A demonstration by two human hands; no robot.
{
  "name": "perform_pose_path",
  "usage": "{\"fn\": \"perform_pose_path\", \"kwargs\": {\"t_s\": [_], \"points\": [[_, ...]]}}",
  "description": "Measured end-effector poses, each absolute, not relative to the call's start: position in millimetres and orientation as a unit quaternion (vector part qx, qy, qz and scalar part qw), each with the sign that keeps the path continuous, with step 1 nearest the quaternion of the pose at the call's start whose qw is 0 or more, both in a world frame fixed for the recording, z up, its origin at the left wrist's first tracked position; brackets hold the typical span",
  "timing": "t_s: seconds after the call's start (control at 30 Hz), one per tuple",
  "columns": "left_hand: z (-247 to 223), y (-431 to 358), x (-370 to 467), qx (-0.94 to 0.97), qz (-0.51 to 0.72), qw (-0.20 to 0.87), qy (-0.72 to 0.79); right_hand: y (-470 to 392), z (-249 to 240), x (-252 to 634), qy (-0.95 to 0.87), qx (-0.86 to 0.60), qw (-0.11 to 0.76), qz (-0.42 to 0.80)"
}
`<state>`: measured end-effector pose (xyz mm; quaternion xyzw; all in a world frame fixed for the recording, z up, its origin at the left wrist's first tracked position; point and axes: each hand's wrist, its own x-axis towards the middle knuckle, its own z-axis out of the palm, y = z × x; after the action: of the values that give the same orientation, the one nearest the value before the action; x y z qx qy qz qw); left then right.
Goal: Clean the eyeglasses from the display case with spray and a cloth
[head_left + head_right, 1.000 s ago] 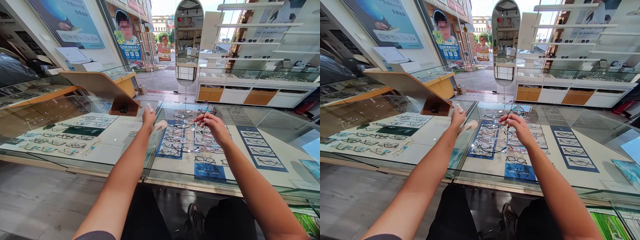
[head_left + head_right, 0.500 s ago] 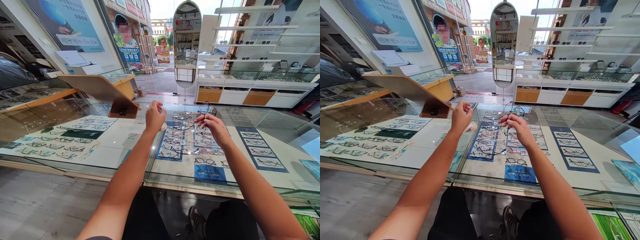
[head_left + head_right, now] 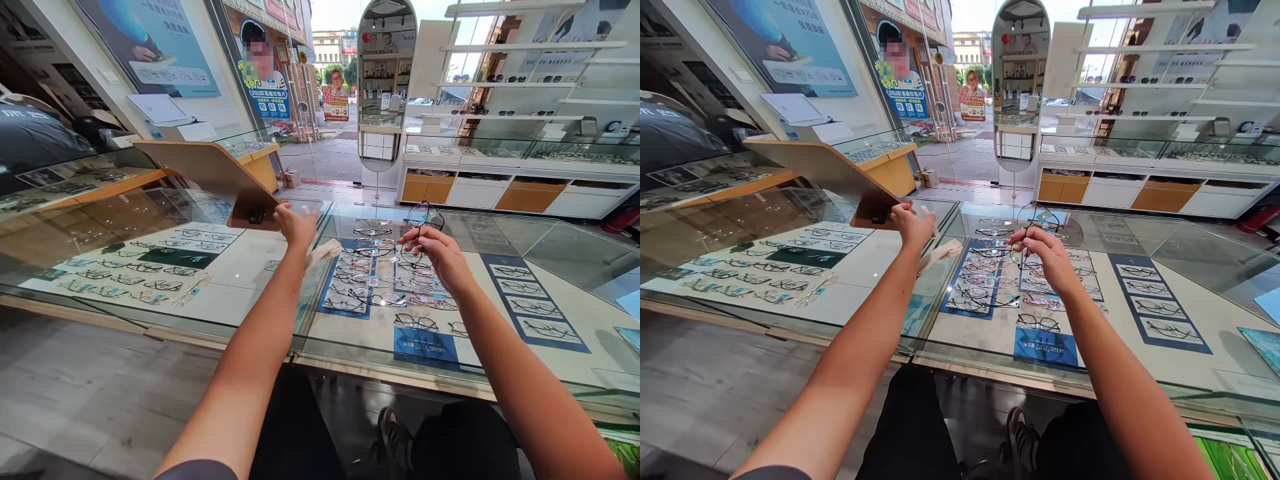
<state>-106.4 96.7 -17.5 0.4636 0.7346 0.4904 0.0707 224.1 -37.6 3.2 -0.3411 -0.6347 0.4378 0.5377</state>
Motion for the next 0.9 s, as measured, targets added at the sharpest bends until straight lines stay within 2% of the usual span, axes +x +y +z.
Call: {"fn": "perform_pose_path", "kwargs": {"t_s": [0.1,0.27,0.33,0.4,0.5,0.63,0.9], "points": [[-29,105,-108,0.480,0.470,0.202,0.713,-37,2,224,-0.633,-0.343,0.535,0.441],[-20,86,-69,0.551,0.492,0.278,0.614,-36,1,223,-0.629,-0.352,0.539,0.436],[-8,65,-45,0.581,0.501,0.460,0.447,-36,1,220,-0.623,-0.360,0.541,0.435],[3,43,-24,0.556,0.436,0.625,0.331,-36,2,217,-0.619,-0.370,0.541,0.433],[13,19,-6,0.529,0.340,0.733,0.259,-38,2,212,-0.624,-0.375,0.535,0.428],[11,11,-2,0.548,0.281,0.747,0.250,-39,-1,209,-0.634,-0.369,0.530,0.426],[-1,11,2,0.719,0.263,0.533,0.361,-38,-4,208,-0.632,-0.355,0.534,0.434]]}}
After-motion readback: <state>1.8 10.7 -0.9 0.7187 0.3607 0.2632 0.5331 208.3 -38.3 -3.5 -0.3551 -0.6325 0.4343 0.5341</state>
